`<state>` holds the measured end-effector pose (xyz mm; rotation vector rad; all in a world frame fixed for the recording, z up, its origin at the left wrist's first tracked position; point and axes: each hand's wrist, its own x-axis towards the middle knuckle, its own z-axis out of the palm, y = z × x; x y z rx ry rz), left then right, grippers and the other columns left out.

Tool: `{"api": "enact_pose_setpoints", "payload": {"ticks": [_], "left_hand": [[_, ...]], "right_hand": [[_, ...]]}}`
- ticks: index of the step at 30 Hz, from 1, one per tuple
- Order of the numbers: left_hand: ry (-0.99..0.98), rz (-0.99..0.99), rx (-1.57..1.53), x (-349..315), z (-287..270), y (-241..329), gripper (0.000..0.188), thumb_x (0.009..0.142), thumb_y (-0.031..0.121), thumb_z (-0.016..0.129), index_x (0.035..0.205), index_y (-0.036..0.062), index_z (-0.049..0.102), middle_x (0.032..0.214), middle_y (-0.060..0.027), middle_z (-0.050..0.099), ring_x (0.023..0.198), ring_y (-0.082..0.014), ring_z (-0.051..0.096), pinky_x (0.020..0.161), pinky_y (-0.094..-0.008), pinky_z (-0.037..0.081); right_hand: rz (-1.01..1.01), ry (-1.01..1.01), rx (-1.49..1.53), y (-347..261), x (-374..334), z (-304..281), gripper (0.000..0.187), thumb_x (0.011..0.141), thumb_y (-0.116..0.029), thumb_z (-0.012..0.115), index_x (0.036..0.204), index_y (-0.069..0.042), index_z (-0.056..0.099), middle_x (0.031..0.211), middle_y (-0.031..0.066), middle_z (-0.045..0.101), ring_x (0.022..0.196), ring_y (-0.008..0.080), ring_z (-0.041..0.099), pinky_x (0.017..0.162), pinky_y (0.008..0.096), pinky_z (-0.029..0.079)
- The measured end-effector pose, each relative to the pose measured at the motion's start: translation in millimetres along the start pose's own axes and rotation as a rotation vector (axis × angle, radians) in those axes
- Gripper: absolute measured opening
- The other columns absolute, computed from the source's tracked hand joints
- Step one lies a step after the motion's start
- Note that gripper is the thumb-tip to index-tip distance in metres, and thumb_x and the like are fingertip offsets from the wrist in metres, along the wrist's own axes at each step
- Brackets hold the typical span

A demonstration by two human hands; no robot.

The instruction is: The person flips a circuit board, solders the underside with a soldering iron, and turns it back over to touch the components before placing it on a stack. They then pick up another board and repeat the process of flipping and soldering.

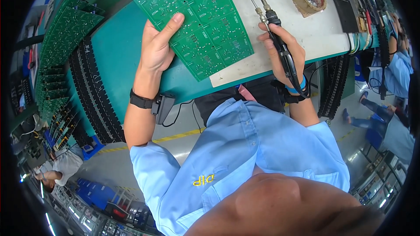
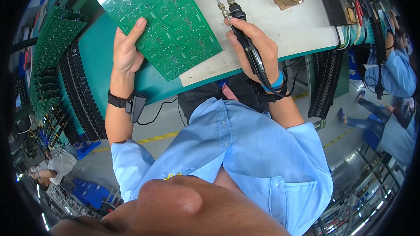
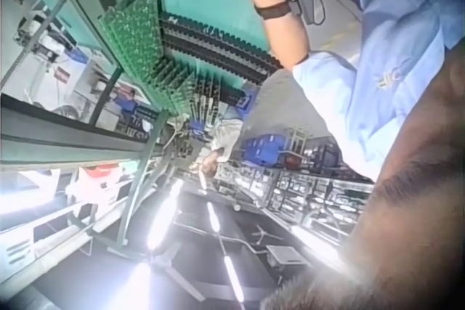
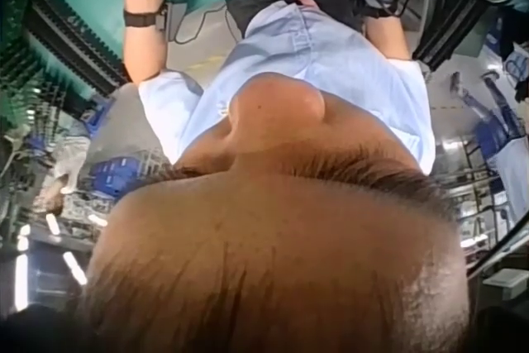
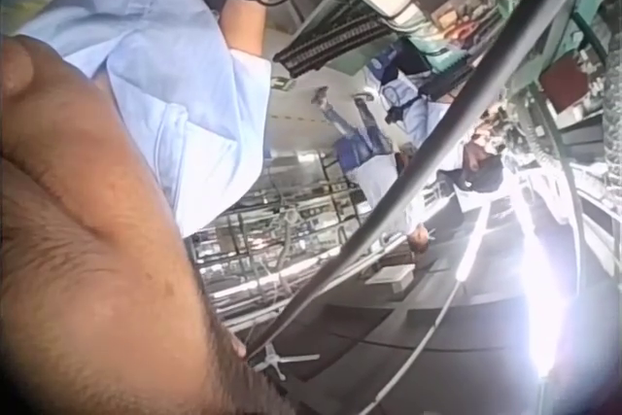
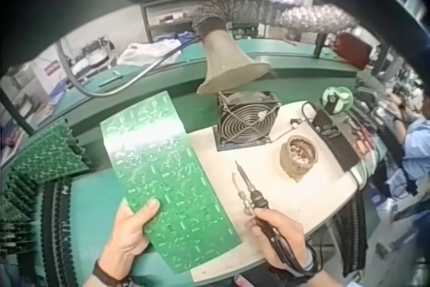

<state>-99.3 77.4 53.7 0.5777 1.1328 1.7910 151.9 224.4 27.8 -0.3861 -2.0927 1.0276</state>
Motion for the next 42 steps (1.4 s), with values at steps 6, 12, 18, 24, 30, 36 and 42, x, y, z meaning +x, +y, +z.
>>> {"api": "enact_pose_setpoints", "payload": {"ticks": [6,12,18,24,30,36,42], "left_hand": [[0.003,0.001,-0.007,0,-3,0,0.035,0.098,0.014,0.063,0.130,0.0041,0.056,0.122,-0.0091,0.065,0.107,-0.0180,0.065,0.089,-0.0349,0.055],[0.002,0.020,-0.021,-1,3,1,0.035,0.100,0.021,0.061,0.131,0.0043,0.056,0.123,-0.0091,0.065,0.108,-0.0183,0.065,0.090,-0.0353,0.056],[0.005,0.015,-0.013,-2,1,2,0.036,0.102,0.026,0.057,0.131,0.0044,0.055,0.125,-0.0093,0.064,0.108,-0.0188,0.065,0.091,-0.0357,0.056],[-0.013,0.011,-0.034,0,0,2,0.041,0.104,0.035,0.051,0.131,0.0048,0.055,0.125,-0.0090,0.064,0.109,-0.0187,0.065,0.091,-0.0358,0.056],[0.014,-0.002,-0.053,-1,0,1,0.046,0.104,0.041,0.048,0.132,0.0054,0.054,0.126,-0.0086,0.063,0.110,-0.0185,0.064,0.091,-0.0360,0.056],[0.045,0.025,-0.017,0,1,-2,0.048,0.105,0.044,0.044,0.135,0.0068,0.051,0.131,-0.0086,0.060,0.112,-0.0174,0.063,0.092,-0.0353,0.055],[0.157,0.213,0.152,2,-2,-13,0.047,0.106,0.043,0.043,0.131,0.0044,0.053,0.125,-0.0082,0.062,0.106,-0.0177,0.065,0.089,-0.0333,0.055]], "right_hand": [[0.002,-0.003,0.006,0,1,0,0.033,0.096,0.000,0.061,0.128,0.001,0.054,0.115,0.0231,0.069,0.095,0.0225,0.071,0.084,0.0322,0.055],[0.023,-0.012,0.014,1,-2,0,0.034,0.096,0.000,0.060,0.129,0.001,0.053,0.116,0.0226,0.069,0.095,0.0224,0.071,0.085,0.0328,0.055],[0.032,-0.020,0.026,1,-2,2,0.034,0.096,0.000,0.059,0.129,0.001,0.053,0.116,0.0226,0.069,0.095,0.0227,0.071,0.085,0.0334,0.055],[0.045,-0.016,0.030,-1,-1,1,0.034,0.097,0.000,0.058,0.130,0.001,0.052,0.117,0.0239,0.068,0.096,0.0230,0.071,0.086,0.0338,0.055],[0.066,-0.025,0.031,-1,-3,2,0.034,0.098,-0.002,0.057,0.131,0.001,0.051,0.119,0.0252,0.067,0.097,0.0231,0.070,0.086,0.0342,0.056],[0.116,0.048,0.009,-4,-6,-4,0.036,0.098,-0.005,0.058,0.132,0.001,0.051,0.108,0.0207,0.068,0.092,0.0228,0.067,0.084,0.0346,0.054],[-0.185,0.111,0.081,-27,2,-7,0.040,0.087,-0.006,0.072,0.124,0.004,0.059,0.094,0.0129,0.065,0.078,0.0223,0.061,0.070,0.0336,0.050]]}}
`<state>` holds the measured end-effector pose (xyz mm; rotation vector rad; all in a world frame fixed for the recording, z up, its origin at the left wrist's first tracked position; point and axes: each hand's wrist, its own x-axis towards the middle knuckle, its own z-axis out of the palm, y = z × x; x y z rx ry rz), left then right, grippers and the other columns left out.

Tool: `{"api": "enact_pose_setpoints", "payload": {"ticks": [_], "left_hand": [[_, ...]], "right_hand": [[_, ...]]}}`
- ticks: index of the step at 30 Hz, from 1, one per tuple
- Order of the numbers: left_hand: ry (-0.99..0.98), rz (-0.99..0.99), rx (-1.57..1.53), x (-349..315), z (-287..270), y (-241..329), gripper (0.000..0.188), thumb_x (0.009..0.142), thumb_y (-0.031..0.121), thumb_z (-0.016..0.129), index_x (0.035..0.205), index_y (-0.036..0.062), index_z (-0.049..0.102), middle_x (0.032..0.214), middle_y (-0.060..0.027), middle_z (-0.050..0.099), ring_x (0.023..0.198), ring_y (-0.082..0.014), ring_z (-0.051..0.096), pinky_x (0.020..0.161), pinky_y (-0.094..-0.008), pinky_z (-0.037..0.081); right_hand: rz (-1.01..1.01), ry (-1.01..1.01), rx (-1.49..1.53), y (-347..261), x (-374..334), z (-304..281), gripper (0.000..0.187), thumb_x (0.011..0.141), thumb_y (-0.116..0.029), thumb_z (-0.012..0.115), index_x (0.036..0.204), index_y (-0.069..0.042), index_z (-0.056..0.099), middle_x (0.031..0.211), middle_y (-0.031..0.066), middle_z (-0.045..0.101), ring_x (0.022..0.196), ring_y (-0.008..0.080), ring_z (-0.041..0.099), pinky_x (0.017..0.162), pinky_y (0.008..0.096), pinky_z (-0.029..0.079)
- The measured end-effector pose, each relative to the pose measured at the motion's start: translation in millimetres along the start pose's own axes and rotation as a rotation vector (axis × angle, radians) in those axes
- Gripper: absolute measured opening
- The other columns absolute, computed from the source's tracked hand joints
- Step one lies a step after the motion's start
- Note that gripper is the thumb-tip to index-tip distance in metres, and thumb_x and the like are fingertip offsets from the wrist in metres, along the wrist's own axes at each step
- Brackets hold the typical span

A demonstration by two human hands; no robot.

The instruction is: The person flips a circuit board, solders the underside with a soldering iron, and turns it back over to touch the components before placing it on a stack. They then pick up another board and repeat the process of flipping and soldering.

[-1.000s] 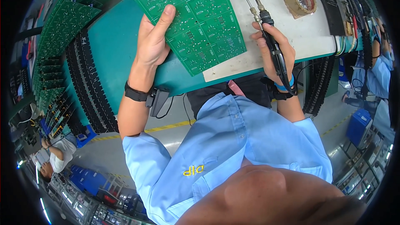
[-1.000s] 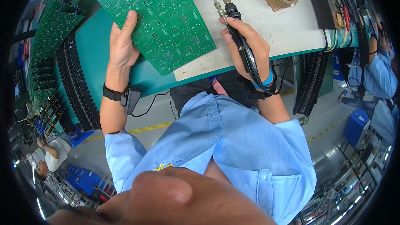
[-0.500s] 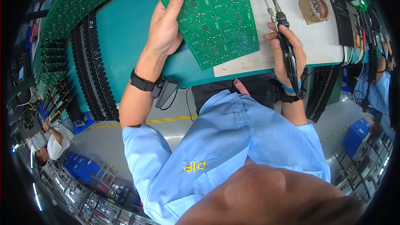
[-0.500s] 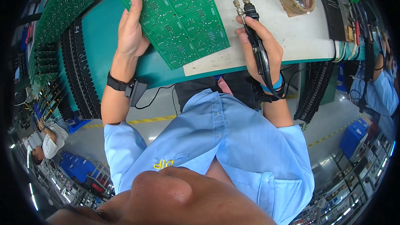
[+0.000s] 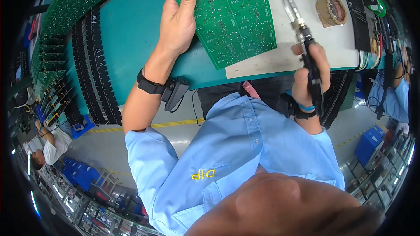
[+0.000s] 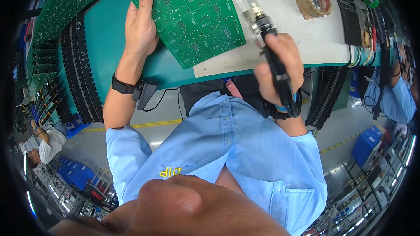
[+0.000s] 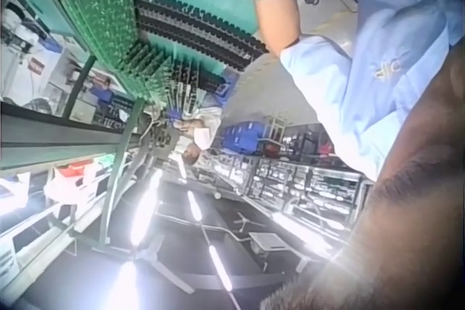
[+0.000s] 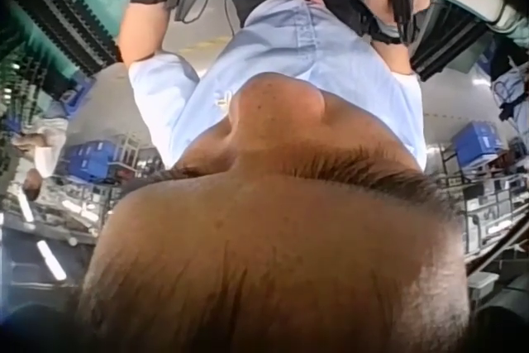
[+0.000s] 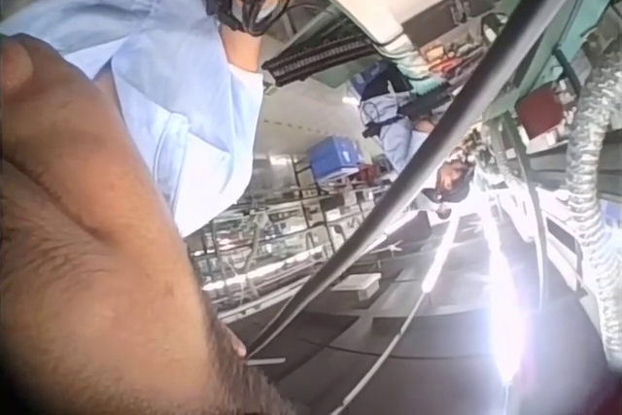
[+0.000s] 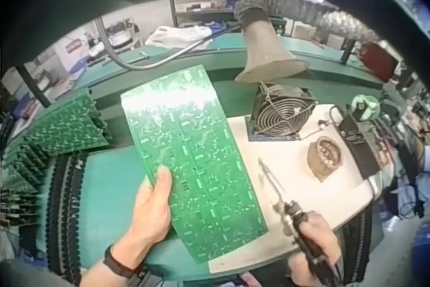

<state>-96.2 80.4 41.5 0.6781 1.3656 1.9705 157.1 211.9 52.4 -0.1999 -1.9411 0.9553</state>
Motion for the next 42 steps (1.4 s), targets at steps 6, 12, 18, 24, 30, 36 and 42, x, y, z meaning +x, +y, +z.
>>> {"api": "enact_pose_setpoints", "payload": {"ticks": [6,12,18,24,30,36,42], "left_hand": [[0.045,0.190,0.452,2,-4,4,0.044,0.106,0.041,0.045,0.121,0.0021,0.059,0.110,-0.0026,0.065,0.094,-0.0085,0.058,0.081,-0.0246,0.048],[0.050,0.175,0.531,1,-8,5,0.043,0.106,0.040,0.046,0.116,0.0011,0.061,0.100,-0.0001,0.066,0.090,-0.0064,0.055,0.079,-0.0230,0.045],[0.031,0.252,0.500,1,-8,4,0.042,0.106,0.040,0.046,0.116,0.0014,0.061,0.098,0.0010,0.065,0.087,-0.0057,0.054,0.077,-0.0226,0.045],[0.026,0.246,0.488,1,-10,2,0.041,0.106,0.039,0.046,0.115,0.0014,0.061,0.097,0.0015,0.064,0.086,-0.0054,0.053,0.077,-0.0225,0.045],[0.037,0.248,0.479,0,-8,3,0.040,0.107,0.038,0.047,0.114,0.0015,0.061,0.096,0.0020,0.064,0.085,-0.0050,0.053,0.076,-0.0221,0.044],[0.038,0.253,0.468,0,-7,3,0.039,0.107,0.038,0.047,0.112,0.0016,0.061,0.096,0.0023,0.064,0.085,-0.0048,0.052,0.075,-0.0217,0.044],[0.027,0.237,0.458,0,-8,3,0.038,0.107,0.037,0.047,0.110,0.0018,0.061,0.093,0.0034,0.062,0.083,-0.0041,0.051,0.073,-0.0214,0.043]], "right_hand": [[-0.013,-0.308,0.084,-18,-1,18,0.040,0.082,-0.002,0.072,0.119,0.002,0.058,0.097,0.0193,0.065,0.084,0.0299,0.063,0.076,0.0394,0.050],[0.000,-0.361,0.102,-18,-1,27,0.043,0.071,0.006,0.075,0.112,0.002,0.061,0.093,0.0191,0.065,0.083,0.0328,0.063,0.076,0.0408,0.051],[-0.007,-0.363,0.122,-17,2,32,0.040,0.071,0.006,0.075,0.109,0.003,0.063,0.088,0.0183,0.065,0.082,0.0340,0.063,0.077,0.0425,0.051],[0.000,-0.380,0.117,-18,7,31,0.039,0.071,0.007,0.075,0.108,0.003,0.063,0.087,0.0180,0.066,0.081,0.0342,0.063,0.077,0.0432,0.051],[-0.012,-0.374,0.129,-16,6,31,0.039,0.071,0.006,0.075,0.108,0.004,0.063,0.087,0.0173,0.066,0.080,0.0340,0.063,0.077,0.0432,0.051],[-0.012,-0.373,0.134,-14,6,32,0.039,0.072,0.005,0.075,0.109,0.004,0.063,0.087,0.0170,0.067,0.080,0.0336,0.063,0.077,0.0428,0.051],[0.000,-0.377,0.157,-14,8,31,0.039,0.072,0.005,0.075,0.109,0.004,0.064,0.088,0.0175,0.067,0.080,0.0327,0.063,0.075,0.0417,0.051]]}}
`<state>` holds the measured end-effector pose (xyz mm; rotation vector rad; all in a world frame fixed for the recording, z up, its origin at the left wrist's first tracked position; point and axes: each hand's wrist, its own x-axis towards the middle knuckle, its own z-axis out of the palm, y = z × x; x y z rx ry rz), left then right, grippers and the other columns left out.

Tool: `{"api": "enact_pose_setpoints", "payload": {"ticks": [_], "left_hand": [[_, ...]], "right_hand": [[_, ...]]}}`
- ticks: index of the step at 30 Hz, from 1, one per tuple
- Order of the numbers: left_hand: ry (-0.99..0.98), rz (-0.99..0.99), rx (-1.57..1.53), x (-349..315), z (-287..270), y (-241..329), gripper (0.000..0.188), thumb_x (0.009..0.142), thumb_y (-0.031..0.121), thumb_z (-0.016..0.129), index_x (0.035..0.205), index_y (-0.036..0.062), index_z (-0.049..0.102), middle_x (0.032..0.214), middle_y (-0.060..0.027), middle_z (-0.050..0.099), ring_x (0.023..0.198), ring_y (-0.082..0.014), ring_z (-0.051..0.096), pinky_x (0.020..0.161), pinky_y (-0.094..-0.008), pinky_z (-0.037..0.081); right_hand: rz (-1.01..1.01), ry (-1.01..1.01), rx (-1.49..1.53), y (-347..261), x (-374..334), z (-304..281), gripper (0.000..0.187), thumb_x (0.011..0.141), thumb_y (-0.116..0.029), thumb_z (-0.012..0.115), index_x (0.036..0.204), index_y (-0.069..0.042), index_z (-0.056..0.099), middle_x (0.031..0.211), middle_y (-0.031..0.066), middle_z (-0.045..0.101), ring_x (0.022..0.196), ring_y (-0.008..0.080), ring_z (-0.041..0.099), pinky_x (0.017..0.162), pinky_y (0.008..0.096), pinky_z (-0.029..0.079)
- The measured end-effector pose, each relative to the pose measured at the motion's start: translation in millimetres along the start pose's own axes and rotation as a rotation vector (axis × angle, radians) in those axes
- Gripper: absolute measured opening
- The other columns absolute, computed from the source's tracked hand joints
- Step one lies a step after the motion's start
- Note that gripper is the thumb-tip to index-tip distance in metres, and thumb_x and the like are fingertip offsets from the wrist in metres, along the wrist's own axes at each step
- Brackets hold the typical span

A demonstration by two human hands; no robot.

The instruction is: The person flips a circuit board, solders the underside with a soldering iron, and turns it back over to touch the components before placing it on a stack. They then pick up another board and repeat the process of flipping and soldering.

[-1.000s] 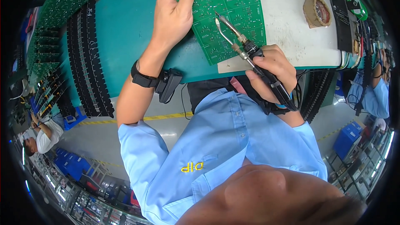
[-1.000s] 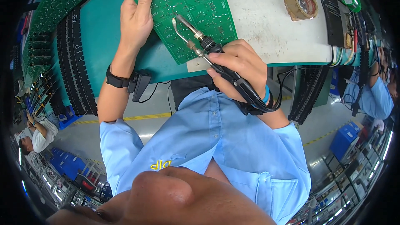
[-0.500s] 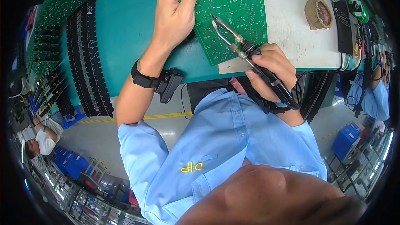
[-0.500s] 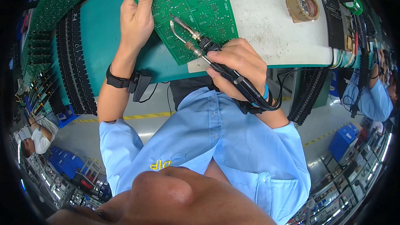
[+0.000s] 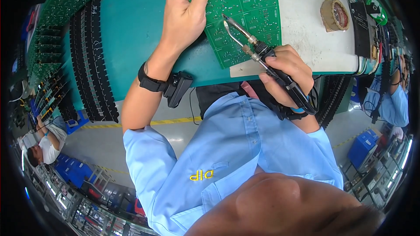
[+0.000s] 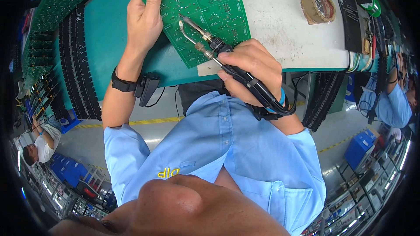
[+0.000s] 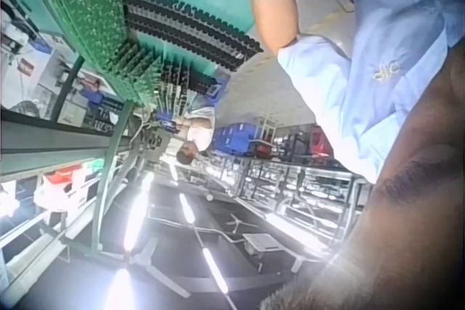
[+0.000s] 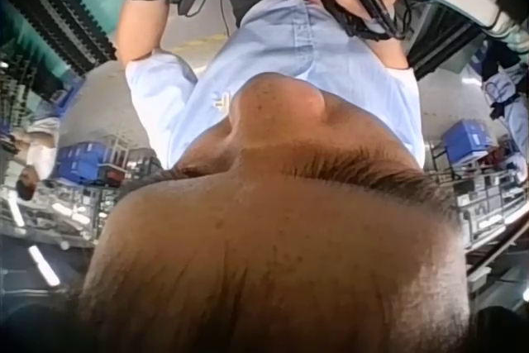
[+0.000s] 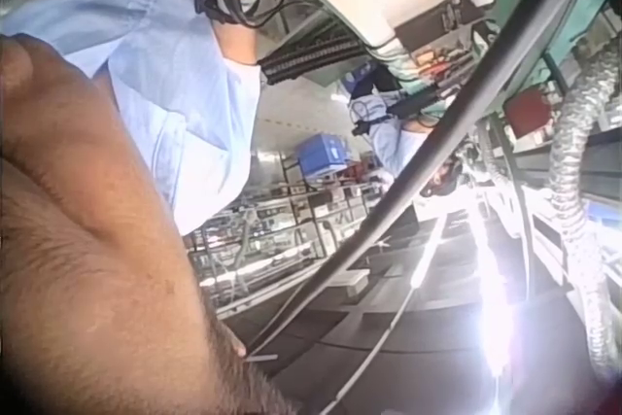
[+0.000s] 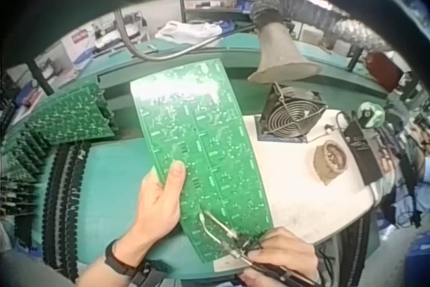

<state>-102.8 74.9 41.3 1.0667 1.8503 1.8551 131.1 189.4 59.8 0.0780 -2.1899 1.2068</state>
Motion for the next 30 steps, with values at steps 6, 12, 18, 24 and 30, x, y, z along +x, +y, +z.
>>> {"api": "enact_pose_setpoints", "payload": {"ticks": [6,12,18,24,30], "left_hand": [[0.031,0.031,-0.012,1,4,6,0.038,0.107,0.037,0.047,0.109,0.0021,0.061,0.091,0.0042,0.061,0.081,-0.0036,0.049,0.071,-0.0213,0.042],[0.004,-0.006,-0.009,0,0,0,0.037,0.106,0.037,0.048,0.109,0.0024,0.061,0.092,0.0041,0.060,0.081,-0.0036,0.049,0.071,-0.0212,0.042],[0.008,0.009,-0.013,0,1,1,0.037,0.106,0.037,0.048,0.109,0.0024,0.061,0.092,0.0041,0.060,0.082,-0.0035,0.049,0.072,-0.0212,0.042],[0.019,0.003,-0.015,0,2,2,0.037,0.106,0.037,0.048,0.110,0.0024,0.061,0.092,0.0042,0.060,0.081,-0.0036,0.049,0.072,-0.0213,0.042],[0.035,0.019,-0.004,1,4,3,0.040,0.107,0.040,0.045,0.110,0.0025,0.061,0.093,0.0042,0.060,0.081,-0.0034,0.049,0.071,-0.0209,0.042]], "right_hand": [[0.010,-0.007,0.009,-4,3,-2,0.039,0.072,0.005,0.075,0.109,0.004,0.063,0.087,0.0177,0.067,0.079,0.0323,0.063,0.074,0.0406,0.050],[0.006,-0.007,0.008,-4,1,-2,0.039,0.072,0.004,0.075,0.109,0.004,0.063,0.084,0.0164,0.068,0.078,0.0322,0.063,0.075,0.0407,0.050],[0.008,-0.012,0.014,-4,1,-3,0.039,0.071,0.005,0.074,0.109,0.004,0.063,0.084,0.0160,0.068,0.078,0.0322,0.063,0.075,0.0410,0.050],[0.012,-0.018,0.018,-5,1,-5,0.040,0.072,0.004,0.074,0.110,0.004,0.063,0.084,0.0161,0.068,0.078,0.0322,0.063,0.075,0.0411,0.050],[-0.007,0.011,0.012,-3,-6,-17,0.040,0.074,0.002,0.074,0.112,0.004,0.062,0.084,0.0162,0.068,0.079,0.0305,0.062,0.076,0.0414,0.050]]}}
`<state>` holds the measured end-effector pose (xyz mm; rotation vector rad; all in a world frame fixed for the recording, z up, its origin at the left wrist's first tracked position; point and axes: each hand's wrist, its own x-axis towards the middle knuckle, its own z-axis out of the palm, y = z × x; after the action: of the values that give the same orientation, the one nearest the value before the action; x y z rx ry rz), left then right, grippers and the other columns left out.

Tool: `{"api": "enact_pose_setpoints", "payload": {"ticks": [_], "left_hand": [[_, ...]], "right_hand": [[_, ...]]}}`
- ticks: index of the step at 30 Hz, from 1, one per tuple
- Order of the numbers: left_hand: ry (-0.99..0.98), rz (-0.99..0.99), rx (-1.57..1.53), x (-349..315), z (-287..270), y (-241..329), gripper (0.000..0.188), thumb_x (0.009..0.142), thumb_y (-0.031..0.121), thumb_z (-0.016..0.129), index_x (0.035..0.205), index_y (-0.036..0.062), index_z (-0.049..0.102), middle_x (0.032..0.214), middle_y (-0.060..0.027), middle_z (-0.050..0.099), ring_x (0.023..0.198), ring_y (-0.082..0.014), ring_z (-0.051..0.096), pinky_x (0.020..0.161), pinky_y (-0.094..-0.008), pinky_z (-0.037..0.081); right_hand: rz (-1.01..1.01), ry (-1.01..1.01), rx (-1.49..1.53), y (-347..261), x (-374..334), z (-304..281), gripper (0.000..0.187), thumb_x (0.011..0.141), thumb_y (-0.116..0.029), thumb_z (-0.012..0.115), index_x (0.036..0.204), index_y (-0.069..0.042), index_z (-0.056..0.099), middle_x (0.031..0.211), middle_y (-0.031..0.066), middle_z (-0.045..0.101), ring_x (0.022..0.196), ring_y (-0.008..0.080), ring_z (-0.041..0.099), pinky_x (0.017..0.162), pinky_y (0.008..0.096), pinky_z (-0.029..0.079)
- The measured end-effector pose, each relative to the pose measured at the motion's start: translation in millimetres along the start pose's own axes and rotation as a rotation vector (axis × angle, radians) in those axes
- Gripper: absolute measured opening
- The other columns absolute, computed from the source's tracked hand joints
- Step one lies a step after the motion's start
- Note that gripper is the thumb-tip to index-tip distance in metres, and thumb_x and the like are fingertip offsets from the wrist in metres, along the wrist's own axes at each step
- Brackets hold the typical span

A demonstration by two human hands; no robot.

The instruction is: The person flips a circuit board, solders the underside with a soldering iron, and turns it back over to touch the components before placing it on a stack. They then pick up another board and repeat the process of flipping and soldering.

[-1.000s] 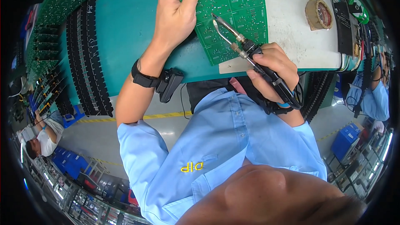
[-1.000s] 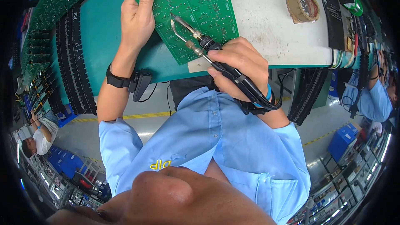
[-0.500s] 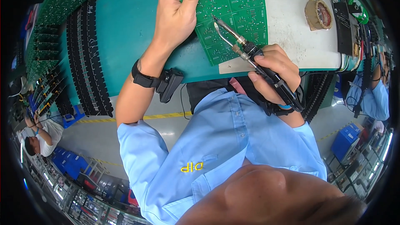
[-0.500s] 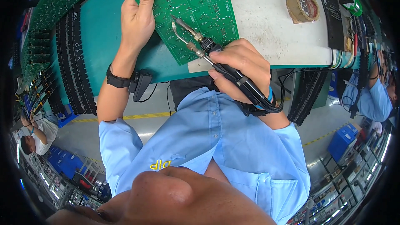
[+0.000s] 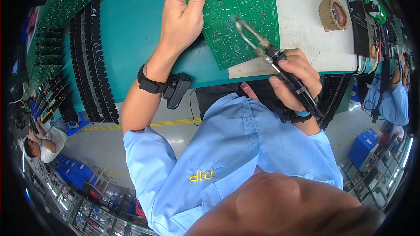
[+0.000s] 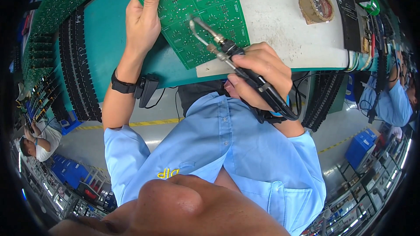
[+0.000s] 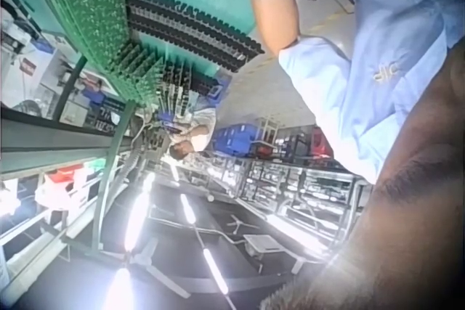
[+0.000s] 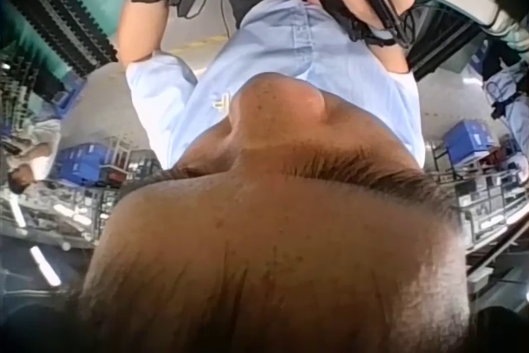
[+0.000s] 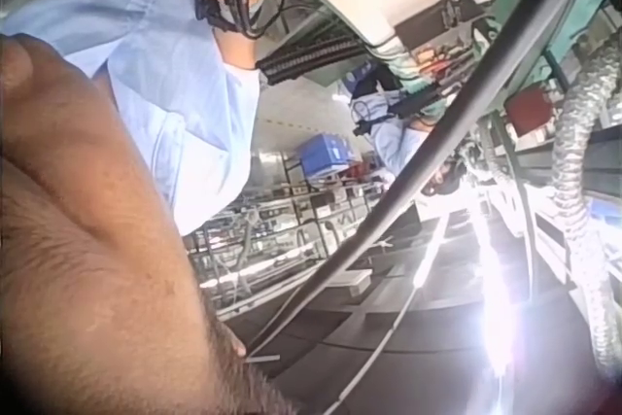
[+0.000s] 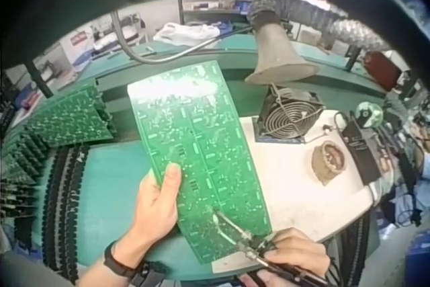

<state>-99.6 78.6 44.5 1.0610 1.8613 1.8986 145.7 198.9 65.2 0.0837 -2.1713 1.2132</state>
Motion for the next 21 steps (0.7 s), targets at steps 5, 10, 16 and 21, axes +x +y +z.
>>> {"api": "enact_pose_setpoints", "payload": {"ticks": [5,10,16,21], "left_hand": [[-0.074,-0.099,0.122,-2,-16,-9,0.047,0.108,0.044,0.038,0.112,0.0023,0.061,0.096,0.0028,0.062,0.084,-0.0047,0.051,0.074,-0.0212,0.043],[-0.058,-0.102,0.078,-2,-5,2,0.058,0.106,0.053,0.033,0.102,0.0018,0.059,0.081,0.0039,0.050,0.073,-0.0052,0.043,0.064,-0.0228,0.037],[-0.020,-0.078,0.064,1,-3,0,0.063,0.105,0.057,0.029,0.097,0.0017,0.059,0.073,0.0050,0.047,0.067,-0.0047,0.040,0.059,-0.0229,0.035],[-0.036,-0.114,0.024,1,0,4,0.064,0.106,0.056,0.027,0.097,0.0008,0.058,0.076,0.0041,0.048,0.069,-0.0054,0.040,0.061,-0.0231,0.036]], "right_hand": [[0.255,0.278,-0.244,4,-26,-32,0.042,0.085,-0.002,0.072,0.124,0.002,0.058,0.095,0.0162,0.069,0.091,0.0223,0.065,0.084,0.0367,0.052],[0.519,0.690,-0.410,45,-24,-67,0.045,0.090,-0.007,0.072,0.130,0.002,0.055,0.103,0.0138,0.069,0.089,0.0161,0.066,0.085,0.0294,0.053],[0.505,0.811,-0.388,55,-30,-73,0.049,0.091,-0.013,0.073,0.132,0.003,0.054,0.104,0.0106,0.070,0.085,0.0149,0.066,0.081,0.0267,0.053],[0.523,0.810,-0.409,54,-30,-72,0.049,0.091,-0.015,0.073,0.133,0.003,0.054,0.104,0.0100,0.070,0.085,0.0136,0.065,0.079,0.0258,0.052]]}}
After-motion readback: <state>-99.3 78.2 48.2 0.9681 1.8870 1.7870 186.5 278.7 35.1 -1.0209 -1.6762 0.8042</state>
